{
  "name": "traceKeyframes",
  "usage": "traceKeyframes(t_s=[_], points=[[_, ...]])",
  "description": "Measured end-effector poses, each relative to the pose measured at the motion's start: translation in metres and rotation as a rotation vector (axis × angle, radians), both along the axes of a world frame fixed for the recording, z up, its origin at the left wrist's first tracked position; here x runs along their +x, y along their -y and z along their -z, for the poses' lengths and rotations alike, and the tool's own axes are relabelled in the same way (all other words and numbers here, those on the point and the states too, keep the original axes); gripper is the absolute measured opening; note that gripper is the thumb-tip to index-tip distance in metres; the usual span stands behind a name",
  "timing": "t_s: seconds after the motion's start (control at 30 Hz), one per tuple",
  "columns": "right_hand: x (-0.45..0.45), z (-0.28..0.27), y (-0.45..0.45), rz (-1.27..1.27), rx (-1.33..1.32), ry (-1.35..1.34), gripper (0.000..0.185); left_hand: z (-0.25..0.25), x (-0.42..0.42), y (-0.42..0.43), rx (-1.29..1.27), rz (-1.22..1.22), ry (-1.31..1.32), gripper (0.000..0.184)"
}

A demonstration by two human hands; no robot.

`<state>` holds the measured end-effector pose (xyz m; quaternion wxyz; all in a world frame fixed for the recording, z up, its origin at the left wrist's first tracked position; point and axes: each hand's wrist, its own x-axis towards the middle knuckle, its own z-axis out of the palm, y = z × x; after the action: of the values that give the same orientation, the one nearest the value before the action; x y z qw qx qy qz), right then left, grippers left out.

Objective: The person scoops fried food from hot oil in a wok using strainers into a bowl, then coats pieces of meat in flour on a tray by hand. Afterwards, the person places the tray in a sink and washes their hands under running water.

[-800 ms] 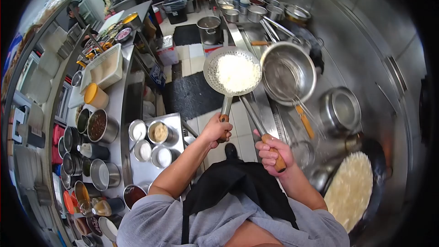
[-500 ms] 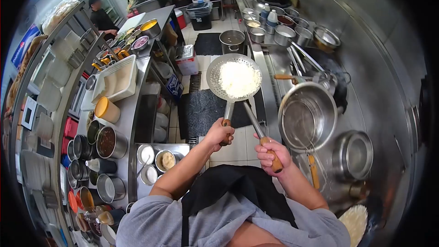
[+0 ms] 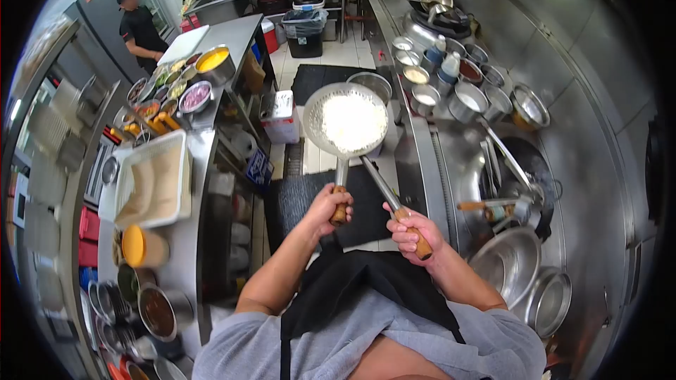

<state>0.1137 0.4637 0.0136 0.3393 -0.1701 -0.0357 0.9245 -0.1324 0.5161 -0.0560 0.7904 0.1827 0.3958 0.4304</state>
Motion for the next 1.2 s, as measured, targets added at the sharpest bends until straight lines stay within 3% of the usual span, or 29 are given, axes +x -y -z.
traceKeyframes(t_s=[0.23,0.53,0.77,0.9,1.2], points=[[-0.062,0.006,-0.163,0.012,-0.059,0.053,0.044,0.01,-0.062,-0.172,-0.049,0.057,-0.173,0.038],[-0.113,0.012,-0.344,0.017,0.043,0.005,0.053,0.006,-0.121,-0.35,-0.015,0.013,-0.084,0.022],[-0.134,0.029,-0.508,-0.09,0.041,0.007,0.048,0.018,-0.144,-0.497,-0.065,-0.059,-0.154,0.02],[-0.148,0.031,-0.6,-0.138,0.009,-0.067,0.044,0.006,-0.162,-0.574,-0.072,-0.088,-0.218,0.027],[-0.199,0.029,-0.751,-0.173,0.029,-0.024,0.04,0.014,-0.211,-0.712,-0.069,-0.123,-0.228,0.025]])
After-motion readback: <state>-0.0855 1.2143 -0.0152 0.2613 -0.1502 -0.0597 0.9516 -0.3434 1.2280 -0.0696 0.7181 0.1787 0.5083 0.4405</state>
